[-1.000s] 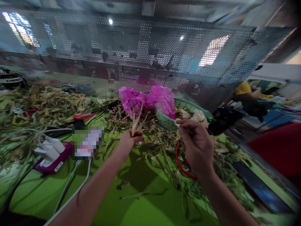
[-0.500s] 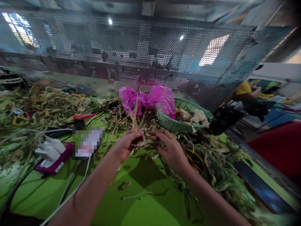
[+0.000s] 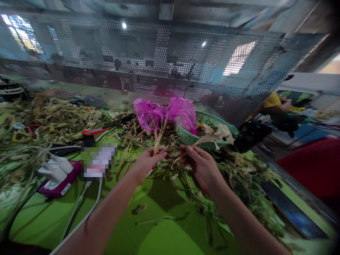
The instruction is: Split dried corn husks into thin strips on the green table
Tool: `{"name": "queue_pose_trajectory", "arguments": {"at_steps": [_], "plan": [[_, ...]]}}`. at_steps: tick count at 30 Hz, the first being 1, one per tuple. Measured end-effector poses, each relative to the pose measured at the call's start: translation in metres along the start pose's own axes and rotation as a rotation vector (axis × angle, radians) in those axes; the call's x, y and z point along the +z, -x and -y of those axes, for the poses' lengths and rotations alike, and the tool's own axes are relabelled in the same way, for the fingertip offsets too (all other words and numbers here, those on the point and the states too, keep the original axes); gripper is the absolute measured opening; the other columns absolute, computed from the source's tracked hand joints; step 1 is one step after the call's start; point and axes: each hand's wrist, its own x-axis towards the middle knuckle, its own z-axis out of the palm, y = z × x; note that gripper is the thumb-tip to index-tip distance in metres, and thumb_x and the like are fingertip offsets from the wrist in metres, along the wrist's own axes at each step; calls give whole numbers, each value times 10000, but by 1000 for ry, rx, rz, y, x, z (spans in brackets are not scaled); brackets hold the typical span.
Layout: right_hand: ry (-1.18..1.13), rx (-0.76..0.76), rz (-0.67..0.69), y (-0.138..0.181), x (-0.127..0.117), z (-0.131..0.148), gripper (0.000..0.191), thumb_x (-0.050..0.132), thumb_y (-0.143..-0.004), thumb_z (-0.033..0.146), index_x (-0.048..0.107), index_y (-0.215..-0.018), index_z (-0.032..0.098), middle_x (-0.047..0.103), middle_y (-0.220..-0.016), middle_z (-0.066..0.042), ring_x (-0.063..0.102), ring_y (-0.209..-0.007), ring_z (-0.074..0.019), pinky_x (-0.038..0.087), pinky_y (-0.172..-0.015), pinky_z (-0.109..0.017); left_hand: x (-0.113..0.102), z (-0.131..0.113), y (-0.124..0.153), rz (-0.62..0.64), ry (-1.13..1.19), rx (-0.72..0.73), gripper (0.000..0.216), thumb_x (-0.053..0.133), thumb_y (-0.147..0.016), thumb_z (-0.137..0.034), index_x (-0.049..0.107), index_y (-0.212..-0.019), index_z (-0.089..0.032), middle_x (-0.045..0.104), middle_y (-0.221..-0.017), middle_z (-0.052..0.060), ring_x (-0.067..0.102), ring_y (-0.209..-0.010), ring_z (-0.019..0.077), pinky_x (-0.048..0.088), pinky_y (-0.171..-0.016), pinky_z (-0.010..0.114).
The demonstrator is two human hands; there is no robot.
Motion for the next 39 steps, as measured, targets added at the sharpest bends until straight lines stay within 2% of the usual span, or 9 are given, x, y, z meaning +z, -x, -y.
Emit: {"name": "queue_pose_trajectory", "arguments": {"at_steps": [3, 6, 14, 21, 26, 29, 32, 35, 39], "plan": [[-56, 29, 26, -1, 1, -4, 275, 762, -696, 412, 736, -833, 176, 687, -730, -33, 575, -594, -121, 477, -581, -237, 11, 2, 3, 64, 3, -1, 388, 829, -566, -368, 708, -857, -141, 670, -758, 28, 552, -617, 91, 417, -600, 216], [-30, 22, 23, 0, 3, -8, 297, 777, -671, 429, 739, -818, 174, 670, -689, -18, 565, -587, -115, 462, -572, -232, 17, 4, 4, 127, 22, 29, 360, 856, -508, -319, 695, -769, -132, 681, -752, 40, 603, -702, 136, 467, -725, 263], [161, 14, 75, -1, 1, -8, 299, 809, -613, 366, 727, -823, 170, 690, -750, -25, 580, -622, -132, 470, -613, -260, 18, 9, 1, 53, 11, 51, 229, 811, -548, -275, 679, -691, -155, 661, -660, 22, 599, -657, 156, 468, -654, 265], [130, 6, -6, -4, -1, -10, 248, 774, -635, 368, 719, -763, 163, 658, -677, -5, 530, -542, -111, 446, -550, -246, 19, 6, 1, 72, -31, 20, 173, 770, -593, -249, 622, -623, -165, 592, -531, -14, 540, -551, 124, 435, -620, 251], [167, 31, 53, -3, 1, -8, 294, 784, -637, 399, 689, -765, 153, 637, -694, 1, 530, -566, -103, 448, -548, -229, 15, 9, -1, 68, -20, 52, 169, 749, -600, -230, 664, -726, -155, 649, -688, 1, 552, -624, 122, 439, -679, 252], [241, 26, 53, -4, -1, -11, 315, 783, -634, 411, 675, -756, 142, 635, -698, -5, 524, -560, -104, 454, -544, -234, 12, 11, -2, 37, -62, 56, 188, 745, -621, -270, 659, -739, -151, 646, -684, 2, 547, -636, 127, 428, -679, 248], [366, -49, 75, -6, -4, -15, 279, 706, -724, 396, 679, -848, 147, 669, -782, -32, 577, -643, -142, 489, -612, -266, 6, 10, -5, -37, -139, 92, 199, 721, -662, -337, 644, -707, -160, 624, -625, 2, 528, -615, 133, 400, -632, 244], [569, -244, 110, -7, -7, -19, 230, 603, -819, 312, 672, -990, 175, 693, -936, -59, 632, -849, -195, 506, -763, -309, -4, 6, -7, -199, -203, 139, 211, 683, -701, -373, 651, -726, -166, 618, -624, 6, 501, -583, 128, 365, -584, 241], [915, -470, 199, -6, -3, -25, 394, 480, -888, 199, 569, -1264, 271, 659, -1162, -56, 625, -1027, -212, 486, -888, -345, -16, -1, -9, -356, -217, 146, 219, 677, -701, -375, 672, -760, -165, 593, -596, 3, 517, -593, 143, 357, -582, 245]]}}
